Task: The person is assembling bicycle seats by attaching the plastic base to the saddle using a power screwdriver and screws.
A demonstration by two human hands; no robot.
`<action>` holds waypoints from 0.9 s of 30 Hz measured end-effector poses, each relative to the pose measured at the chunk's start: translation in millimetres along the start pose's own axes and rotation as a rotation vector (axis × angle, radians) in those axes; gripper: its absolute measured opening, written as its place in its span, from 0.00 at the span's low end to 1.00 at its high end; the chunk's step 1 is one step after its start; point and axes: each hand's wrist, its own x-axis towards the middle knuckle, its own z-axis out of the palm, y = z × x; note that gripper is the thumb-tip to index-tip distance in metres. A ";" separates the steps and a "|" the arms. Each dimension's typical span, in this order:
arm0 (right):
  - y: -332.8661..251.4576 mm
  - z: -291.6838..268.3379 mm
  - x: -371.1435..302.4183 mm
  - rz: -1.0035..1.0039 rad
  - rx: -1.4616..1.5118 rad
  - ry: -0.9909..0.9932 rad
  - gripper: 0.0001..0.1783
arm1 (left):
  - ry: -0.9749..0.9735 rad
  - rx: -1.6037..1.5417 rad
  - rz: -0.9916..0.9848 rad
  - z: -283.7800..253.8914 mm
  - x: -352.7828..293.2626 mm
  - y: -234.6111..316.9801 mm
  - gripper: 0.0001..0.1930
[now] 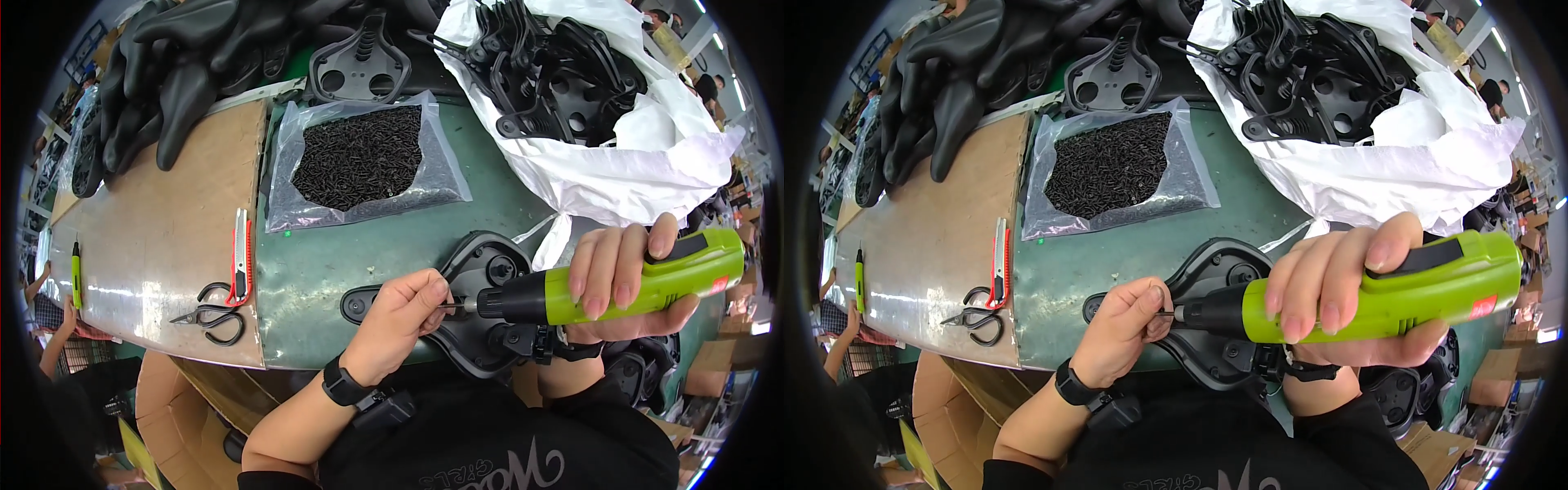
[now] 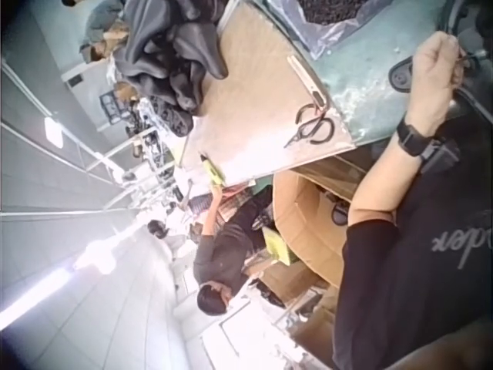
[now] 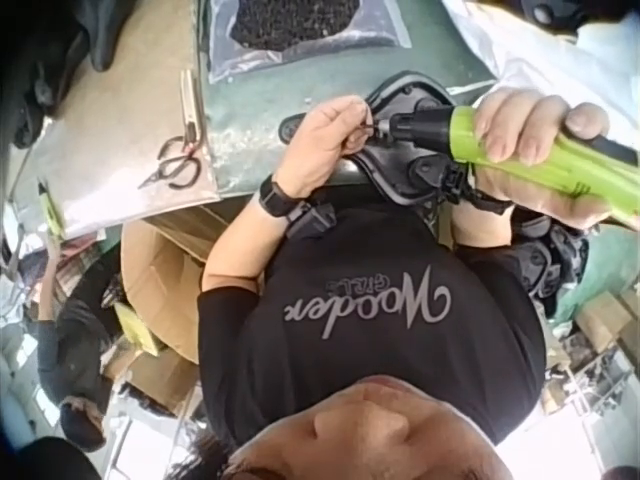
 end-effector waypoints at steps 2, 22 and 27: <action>-2.2 0.0 0.7 -0.002 0.004 -0.001 0.29 | -0.011 -0.008 0.013 -1.9 1.1 0.9 0.14; 12.4 -1.7 -6.2 -0.065 -0.065 0.150 0.29 | 0.118 0.025 0.011 -0.2 5.1 1.7 0.13; -22.0 -22.0 1.8 -0.073 -0.149 -0.422 0.27 | 0.098 -0.010 -0.008 13.5 12.8 -3.3 0.13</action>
